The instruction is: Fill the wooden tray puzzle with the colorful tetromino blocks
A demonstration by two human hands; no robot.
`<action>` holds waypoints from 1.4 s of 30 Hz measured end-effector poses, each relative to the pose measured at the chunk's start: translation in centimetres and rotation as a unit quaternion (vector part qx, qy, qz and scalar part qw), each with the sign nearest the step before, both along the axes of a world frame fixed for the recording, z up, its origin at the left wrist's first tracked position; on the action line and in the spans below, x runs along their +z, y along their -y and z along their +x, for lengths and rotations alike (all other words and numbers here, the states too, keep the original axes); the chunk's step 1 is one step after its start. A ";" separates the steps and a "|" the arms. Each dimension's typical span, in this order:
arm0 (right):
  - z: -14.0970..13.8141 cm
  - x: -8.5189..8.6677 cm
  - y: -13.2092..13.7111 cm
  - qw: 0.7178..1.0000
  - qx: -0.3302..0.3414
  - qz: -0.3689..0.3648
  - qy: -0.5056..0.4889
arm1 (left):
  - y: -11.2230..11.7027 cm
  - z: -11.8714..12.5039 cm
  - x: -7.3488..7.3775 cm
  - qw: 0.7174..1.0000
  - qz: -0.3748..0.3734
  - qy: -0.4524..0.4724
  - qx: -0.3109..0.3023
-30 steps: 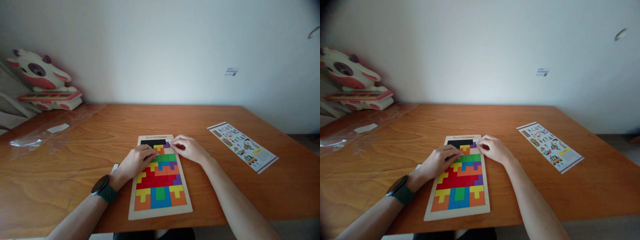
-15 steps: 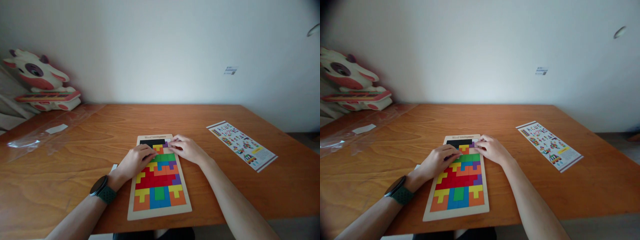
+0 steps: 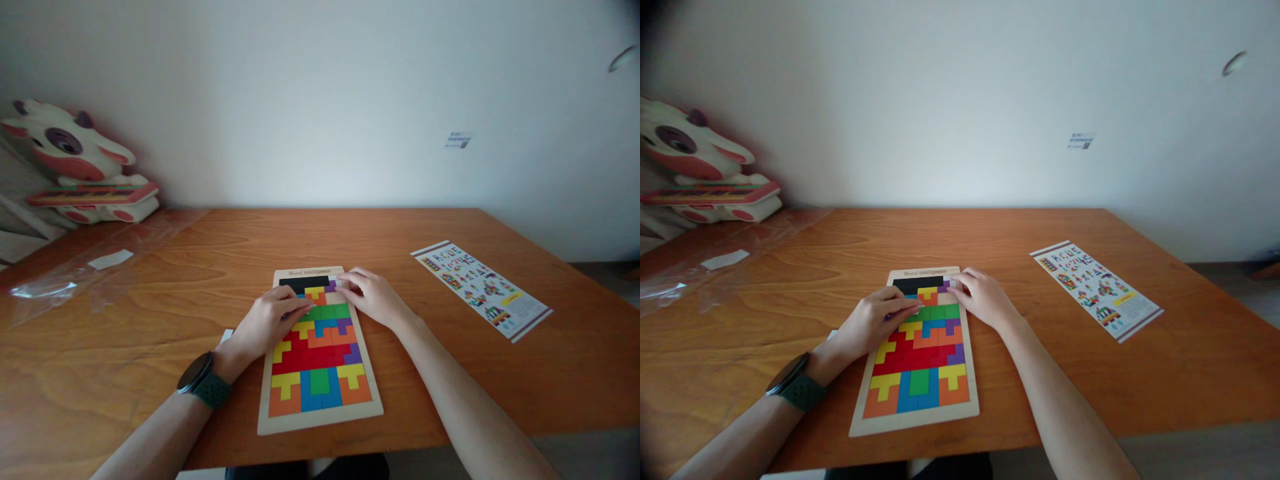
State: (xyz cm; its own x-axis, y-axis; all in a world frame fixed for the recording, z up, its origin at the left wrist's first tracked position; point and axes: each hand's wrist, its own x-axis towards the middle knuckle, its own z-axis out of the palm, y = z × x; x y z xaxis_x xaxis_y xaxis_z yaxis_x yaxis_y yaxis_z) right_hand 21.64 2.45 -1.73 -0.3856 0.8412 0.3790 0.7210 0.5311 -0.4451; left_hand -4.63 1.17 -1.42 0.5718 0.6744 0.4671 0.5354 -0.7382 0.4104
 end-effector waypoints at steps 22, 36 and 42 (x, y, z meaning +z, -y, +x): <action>-3.9 0.7 1.8 0.971 0.110 -0.087 -0.193 | 0.0 -0.1 0.2 0.999 0.000 0.027 -0.018; -1.5 -0.5 0.3 0.966 -0.037 -0.144 -0.213 | -0.3 -0.2 -0.1 0.999 0.001 -0.038 -0.034; -2.4 -0.7 0.6 0.976 -0.048 -0.134 -0.165 | -0.3 -0.2 -0.2 0.999 0.003 -0.039 -0.021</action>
